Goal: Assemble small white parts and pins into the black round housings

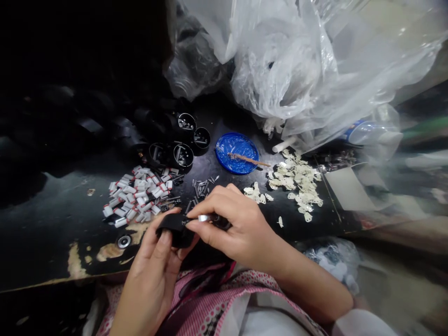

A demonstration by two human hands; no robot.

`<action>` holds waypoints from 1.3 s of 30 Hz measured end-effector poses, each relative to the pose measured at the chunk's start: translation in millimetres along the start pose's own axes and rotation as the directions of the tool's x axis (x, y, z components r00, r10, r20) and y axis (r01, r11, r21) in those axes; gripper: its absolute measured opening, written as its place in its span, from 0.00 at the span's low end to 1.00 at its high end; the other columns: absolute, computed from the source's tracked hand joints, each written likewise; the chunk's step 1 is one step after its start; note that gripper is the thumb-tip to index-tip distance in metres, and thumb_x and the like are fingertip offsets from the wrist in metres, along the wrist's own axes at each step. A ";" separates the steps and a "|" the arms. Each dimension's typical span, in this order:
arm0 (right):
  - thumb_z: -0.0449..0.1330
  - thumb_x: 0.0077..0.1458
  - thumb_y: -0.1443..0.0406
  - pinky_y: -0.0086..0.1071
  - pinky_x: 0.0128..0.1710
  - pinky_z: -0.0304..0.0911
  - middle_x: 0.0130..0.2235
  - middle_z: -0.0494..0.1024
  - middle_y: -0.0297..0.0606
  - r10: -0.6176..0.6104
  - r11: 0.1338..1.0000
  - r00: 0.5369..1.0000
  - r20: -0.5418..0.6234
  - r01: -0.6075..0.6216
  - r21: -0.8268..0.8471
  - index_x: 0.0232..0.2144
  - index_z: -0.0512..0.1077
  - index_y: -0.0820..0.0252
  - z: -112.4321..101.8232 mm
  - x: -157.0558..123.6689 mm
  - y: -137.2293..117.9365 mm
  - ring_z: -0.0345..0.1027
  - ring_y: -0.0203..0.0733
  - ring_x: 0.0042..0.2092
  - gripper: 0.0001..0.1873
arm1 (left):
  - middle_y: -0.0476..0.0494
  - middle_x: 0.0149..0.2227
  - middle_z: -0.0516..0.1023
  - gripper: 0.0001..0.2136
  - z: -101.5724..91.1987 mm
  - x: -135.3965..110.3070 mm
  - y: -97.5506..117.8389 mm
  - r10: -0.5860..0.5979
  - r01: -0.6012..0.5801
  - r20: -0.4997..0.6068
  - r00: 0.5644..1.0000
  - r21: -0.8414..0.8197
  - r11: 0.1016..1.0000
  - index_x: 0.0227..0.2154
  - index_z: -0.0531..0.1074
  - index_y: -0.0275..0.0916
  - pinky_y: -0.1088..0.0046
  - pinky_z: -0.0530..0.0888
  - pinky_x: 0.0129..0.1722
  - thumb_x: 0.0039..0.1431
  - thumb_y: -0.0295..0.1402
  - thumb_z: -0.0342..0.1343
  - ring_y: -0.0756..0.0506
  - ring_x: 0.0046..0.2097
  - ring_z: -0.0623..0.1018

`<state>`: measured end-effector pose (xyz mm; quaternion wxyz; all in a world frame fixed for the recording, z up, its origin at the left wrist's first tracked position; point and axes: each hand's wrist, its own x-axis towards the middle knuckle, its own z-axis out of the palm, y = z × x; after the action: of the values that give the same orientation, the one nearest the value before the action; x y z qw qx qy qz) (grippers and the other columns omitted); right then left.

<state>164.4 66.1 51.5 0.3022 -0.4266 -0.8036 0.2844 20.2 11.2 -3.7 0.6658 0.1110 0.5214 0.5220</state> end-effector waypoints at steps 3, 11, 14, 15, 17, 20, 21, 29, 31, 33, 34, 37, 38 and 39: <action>0.61 0.57 0.67 0.32 0.37 0.53 0.30 0.76 0.32 0.008 1.000 1.000 -0.010 -0.008 0.006 0.33 0.72 0.62 1.8 -3.7 1.4 0.67 0.33 0.33 0.03 | 0.48 0.48 0.76 0.11 -1.2 -0.2 -0.1 0.027 -0.027 -0.002 1.000 0.031 0.999 0.39 0.77 0.50 0.72 0.76 0.43 0.50 0.38 0.63 0.41 0.50 0.75; 0.62 0.55 0.67 0.28 0.36 0.60 0.30 0.75 0.31 0.163 0.930 0.973 0.163 -0.206 0.303 0.29 0.70 0.61 -3.4 -3.9 -0.8 0.68 0.31 0.32 0.05 | 0.47 0.36 0.79 0.08 0.9 0.6 12.0 -0.090 0.091 0.063 0.994 -0.016 0.996 0.33 0.79 0.46 0.76 0.77 0.33 0.48 0.40 0.64 0.46 0.36 0.78; 0.63 0.53 0.66 0.24 0.33 0.62 0.30 0.74 0.29 0.274 0.862 0.932 0.236 -0.347 0.371 0.30 0.70 0.61 -6.1 -2.7 -3.5 0.68 0.30 0.32 0.05 | 0.46 0.35 0.78 0.09 -1.3 1.4 16.5 -0.145 0.145 0.096 0.985 0.010 0.989 0.32 0.79 0.44 0.73 0.78 0.35 0.48 0.39 0.64 0.45 0.36 0.78; 0.64 0.53 0.66 0.25 0.34 0.61 0.31 0.74 0.30 0.260 0.884 0.944 0.206 -0.318 0.342 0.31 0.71 0.61 -5.9 -3.3 -4.3 0.68 0.30 0.32 0.05 | 0.45 0.36 0.78 0.10 -2.4 2.1 16.9 -0.140 0.140 0.114 0.984 0.009 0.990 0.33 0.79 0.44 0.72 0.78 0.34 0.47 0.39 0.65 0.44 0.37 0.78; 0.63 0.54 0.68 0.28 0.36 0.58 0.31 0.75 0.31 0.163 0.960 0.981 0.102 -0.182 0.212 0.33 0.72 0.62 -4.1 -5.9 -5.6 0.68 0.31 0.34 0.03 | 0.45 0.37 0.78 0.11 -4.6 3.5 15.9 -0.115 0.116 0.129 0.985 0.001 0.993 0.33 0.79 0.44 0.71 0.78 0.34 0.46 0.40 0.65 0.44 0.38 0.78; 0.59 0.57 0.70 0.34 0.37 0.52 0.32 0.77 0.33 -0.043 0.998 0.999 0.029 0.044 -0.037 0.34 0.73 0.63 -1.1 -10.7 -6.8 0.68 0.33 0.33 0.03 | 0.47 0.36 0.77 0.11 -5.2 4.6 12.6 -0.090 0.092 0.103 0.991 -0.017 0.996 0.33 0.79 0.44 0.75 0.77 0.33 0.45 0.39 0.66 0.46 0.36 0.78; 0.57 0.58 0.71 0.35 0.36 0.51 0.32 0.78 0.34 -0.090 0.990 0.995 0.037 0.093 -0.104 0.34 0.74 0.64 -0.8 -11.8 -7.0 0.69 0.33 0.33 0.05 | 0.48 0.35 0.77 0.11 -4.6 4.6 11.6 -0.094 0.096 0.083 0.992 -0.024 0.995 0.34 0.79 0.44 0.77 0.76 0.33 0.45 0.38 0.66 0.48 0.35 0.77; 0.59 0.57 0.69 0.31 0.41 0.57 0.40 0.76 0.36 0.058 0.994 0.972 0.226 -0.036 -0.101 0.43 0.70 0.64 -10.3 -7.2 -7.9 0.69 0.35 0.41 0.10 | 0.52 0.34 0.78 0.10 -6.3 6.4 15.4 -0.099 0.100 0.049 0.994 -0.008 0.995 0.34 0.78 0.47 0.78 0.76 0.33 0.46 0.38 0.66 0.50 0.34 0.77; 0.58 0.56 0.72 0.28 0.44 0.59 0.46 0.73 0.38 0.173 0.985 0.937 0.303 -0.160 -0.068 0.47 0.67 0.64 -13.5 -4.8 -9.2 0.67 0.34 0.46 0.14 | 0.54 0.34 0.78 0.09 -12.2 8.3 17.3 -0.047 0.047 0.006 0.999 0.022 0.999 0.34 0.77 0.48 0.76 0.76 0.37 0.47 0.38 0.65 0.51 0.35 0.77; 0.57 0.57 0.73 0.28 0.46 0.61 0.47 0.71 0.38 0.217 0.976 0.907 0.360 -0.210 -0.058 0.49 0.66 0.63 -16.2 -2.2 -11.2 0.66 0.35 0.47 0.16 | 0.55 0.35 0.78 0.09 -18.9 10.5 18.2 0.011 -0.010 -0.018 1.000 0.054 0.998 0.34 0.77 0.47 0.74 0.76 0.41 0.48 0.38 0.65 0.51 0.36 0.77; 0.56 0.58 0.72 0.29 0.46 0.61 0.47 0.72 0.37 0.218 0.976 0.895 0.390 -0.212 -0.058 0.50 0.67 0.62 -17.5 -0.9 -12.1 0.67 0.35 0.46 0.16 | 0.55 0.36 0.78 0.10 -21.9 11.6 18.3 0.024 -0.023 -0.011 1.000 0.066 0.998 0.35 0.76 0.47 0.73 0.76 0.42 0.48 0.39 0.64 0.50 0.37 0.77; 0.55 0.61 0.67 0.34 0.45 0.63 0.44 0.74 0.38 0.192 0.981 0.872 0.450 -0.156 -0.116 0.51 0.68 0.59 -20.7 2.0 -13.5 0.68 0.39 0.44 0.16 | 0.53 0.39 0.78 0.12 -26.4 13.1 18.8 0.010 -0.011 0.016 1.000 0.085 0.996 0.37 0.76 0.47 0.71 0.76 0.43 0.48 0.39 0.65 0.48 0.40 0.77; 0.55 0.61 0.66 0.35 0.44 0.63 0.42 0.74 0.38 0.179 0.982 0.872 0.456 -0.131 -0.136 0.51 0.68 0.59 -21.6 2.3 -13.2 0.68 0.40 0.43 0.15 | 0.53 0.40 0.79 0.11 -25.8 12.6 19.3 0.007 -0.008 0.014 1.000 0.075 0.997 0.37 0.76 0.47 0.71 0.76 0.43 0.48 0.39 0.65 0.48 0.41 0.77; 0.55 0.61 0.65 0.36 0.44 0.63 0.41 0.75 0.38 0.164 0.983 0.874 0.458 -0.108 -0.146 0.50 0.69 0.59 -22.4 2.1 -12.5 0.68 0.41 0.43 0.15 | 0.53 0.39 0.79 0.10 -23.9 11.6 20.0 0.006 -0.006 0.007 1.000 0.057 0.998 0.36 0.76 0.47 0.70 0.76 0.43 0.49 0.38 0.64 0.48 0.41 0.77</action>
<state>173.3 66.4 75.7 0.0535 -0.4178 -0.8357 0.3524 -11.8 19.7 -6.9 0.6625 0.1335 0.5336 0.5085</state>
